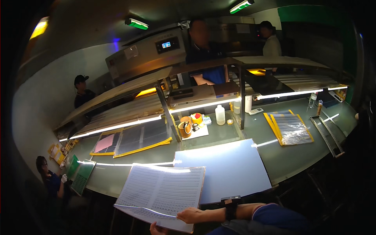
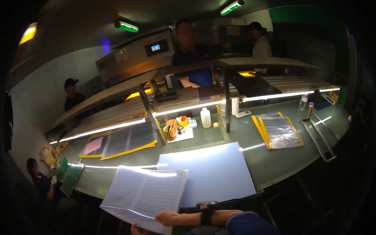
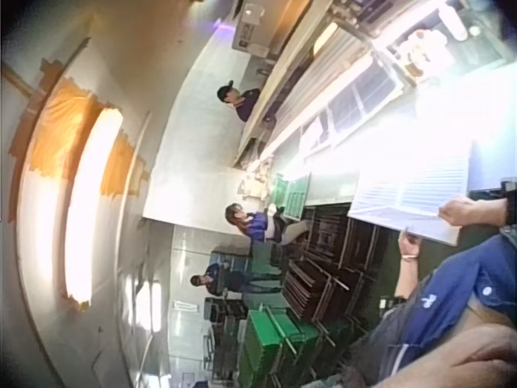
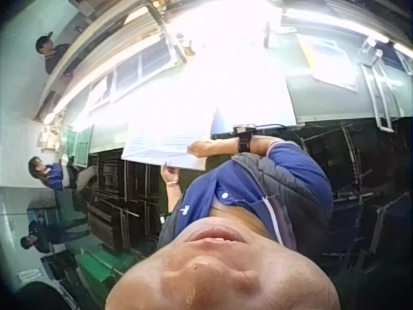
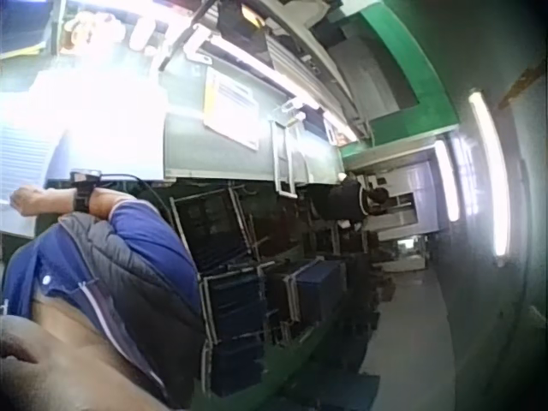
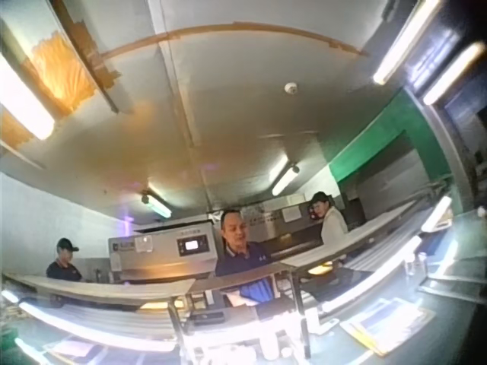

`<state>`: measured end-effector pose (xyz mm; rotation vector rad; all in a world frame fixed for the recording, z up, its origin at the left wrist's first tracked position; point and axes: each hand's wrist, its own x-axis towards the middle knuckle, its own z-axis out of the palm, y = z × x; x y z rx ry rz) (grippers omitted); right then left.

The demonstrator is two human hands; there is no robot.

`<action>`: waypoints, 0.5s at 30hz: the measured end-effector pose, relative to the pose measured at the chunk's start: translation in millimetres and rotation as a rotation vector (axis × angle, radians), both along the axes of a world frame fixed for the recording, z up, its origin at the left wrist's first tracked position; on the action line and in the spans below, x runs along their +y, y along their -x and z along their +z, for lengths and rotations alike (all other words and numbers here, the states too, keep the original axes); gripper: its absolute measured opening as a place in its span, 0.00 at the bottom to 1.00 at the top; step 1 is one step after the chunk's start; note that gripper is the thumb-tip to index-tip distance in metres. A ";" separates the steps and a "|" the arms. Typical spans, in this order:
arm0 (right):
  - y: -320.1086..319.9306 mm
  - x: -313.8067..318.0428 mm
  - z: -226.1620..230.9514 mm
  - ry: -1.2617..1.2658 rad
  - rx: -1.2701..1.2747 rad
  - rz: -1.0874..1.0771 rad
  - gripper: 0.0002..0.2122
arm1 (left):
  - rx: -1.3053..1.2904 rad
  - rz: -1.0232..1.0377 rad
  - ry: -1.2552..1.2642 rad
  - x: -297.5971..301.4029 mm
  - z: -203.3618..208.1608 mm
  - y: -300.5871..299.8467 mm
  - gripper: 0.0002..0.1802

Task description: Picking up industrial panels from a workstation, inspecting them under a light, and placing them into sorting racks.

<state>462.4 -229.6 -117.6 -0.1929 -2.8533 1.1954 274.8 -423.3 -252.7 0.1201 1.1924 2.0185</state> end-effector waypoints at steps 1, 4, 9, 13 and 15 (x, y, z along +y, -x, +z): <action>-1.8 1.8 -1.7 0.025 0.059 -0.011 0.15 | -0.191 0.072 -0.009 2.0 23.5 -6.9 0.06; 0.2 1.6 -7.1 0.088 0.048 0.004 0.15 | -0.307 0.079 0.085 -2.3 30.7 1.6 0.06; -9.5 -0.3 -9.7 0.065 0.089 -0.054 0.15 | -0.370 0.053 -0.008 -2.1 5.5 7.6 0.06; -12.3 -2.6 -3.5 0.152 0.079 -0.004 0.14 | -0.360 0.012 -0.104 -13.0 -25.8 27.9 0.11; -8.0 -0.9 -9.0 0.071 0.045 0.016 0.13 | -0.286 0.043 -0.120 -3.3 -47.1 36.8 0.19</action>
